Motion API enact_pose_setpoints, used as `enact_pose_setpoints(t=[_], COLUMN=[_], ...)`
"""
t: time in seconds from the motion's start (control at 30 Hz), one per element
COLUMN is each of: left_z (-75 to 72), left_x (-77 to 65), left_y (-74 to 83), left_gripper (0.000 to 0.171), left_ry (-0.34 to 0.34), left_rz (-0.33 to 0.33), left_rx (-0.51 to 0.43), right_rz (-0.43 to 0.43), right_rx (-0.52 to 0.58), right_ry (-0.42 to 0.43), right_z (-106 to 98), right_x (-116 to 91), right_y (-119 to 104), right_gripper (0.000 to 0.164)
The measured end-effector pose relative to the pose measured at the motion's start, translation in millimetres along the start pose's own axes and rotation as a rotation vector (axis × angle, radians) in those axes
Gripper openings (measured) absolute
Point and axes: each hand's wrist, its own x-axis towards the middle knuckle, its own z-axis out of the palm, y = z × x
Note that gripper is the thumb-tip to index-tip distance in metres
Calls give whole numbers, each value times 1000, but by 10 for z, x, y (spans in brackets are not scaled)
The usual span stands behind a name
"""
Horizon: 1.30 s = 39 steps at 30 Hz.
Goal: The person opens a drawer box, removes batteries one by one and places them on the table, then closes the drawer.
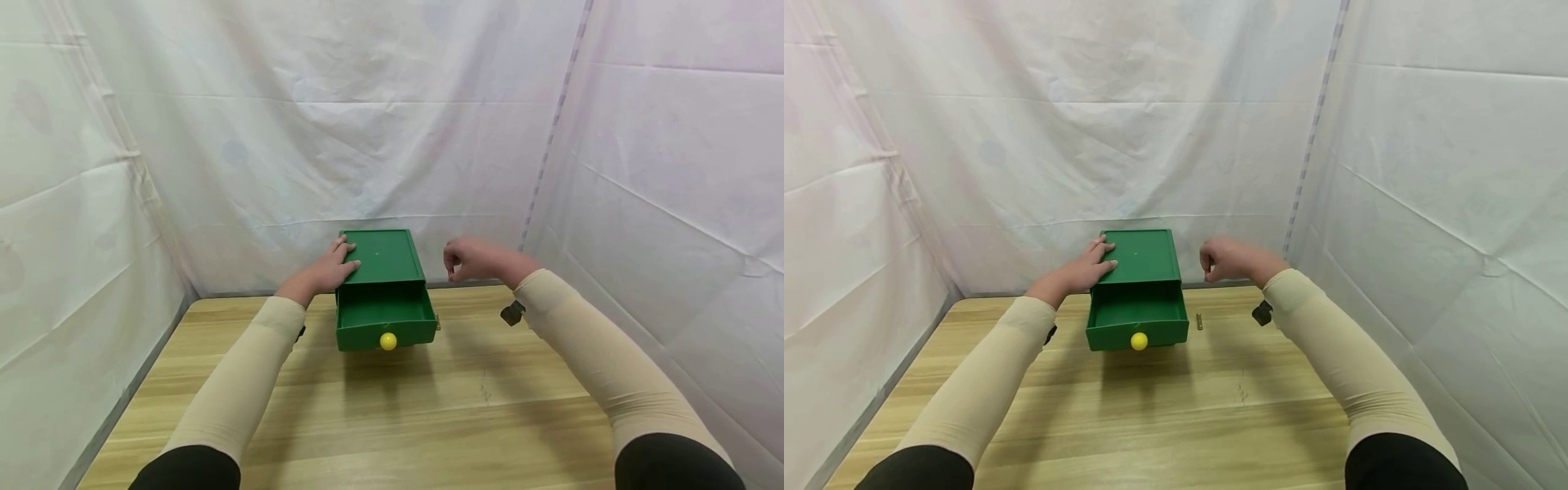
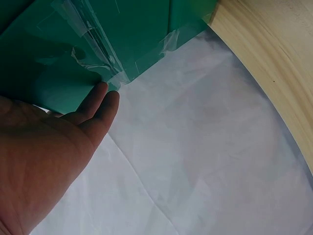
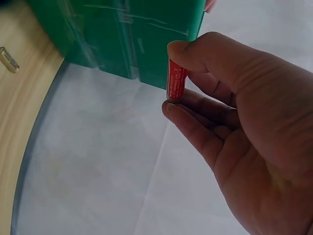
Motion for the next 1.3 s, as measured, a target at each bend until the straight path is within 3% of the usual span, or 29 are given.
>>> enact_pose_setpoints(t=[0.4,0.8,1.3], left_z=[-7,3,29], left_x=[-39,-5,-50], left_y=[20,-41,-39], left_gripper=[68,69,69], left_ry=[11,5,17], left_rz=[10,7,9], left_rx=[-11,-24,-22], right_rz=[-13,-28,35], right_rx=[-111,-140,-86], right_ry=[-42,-78,-138], right_z=[393,816,1195], right_x=[79,149,241], right_y=[184,332,373], right_gripper=[13,13,14])
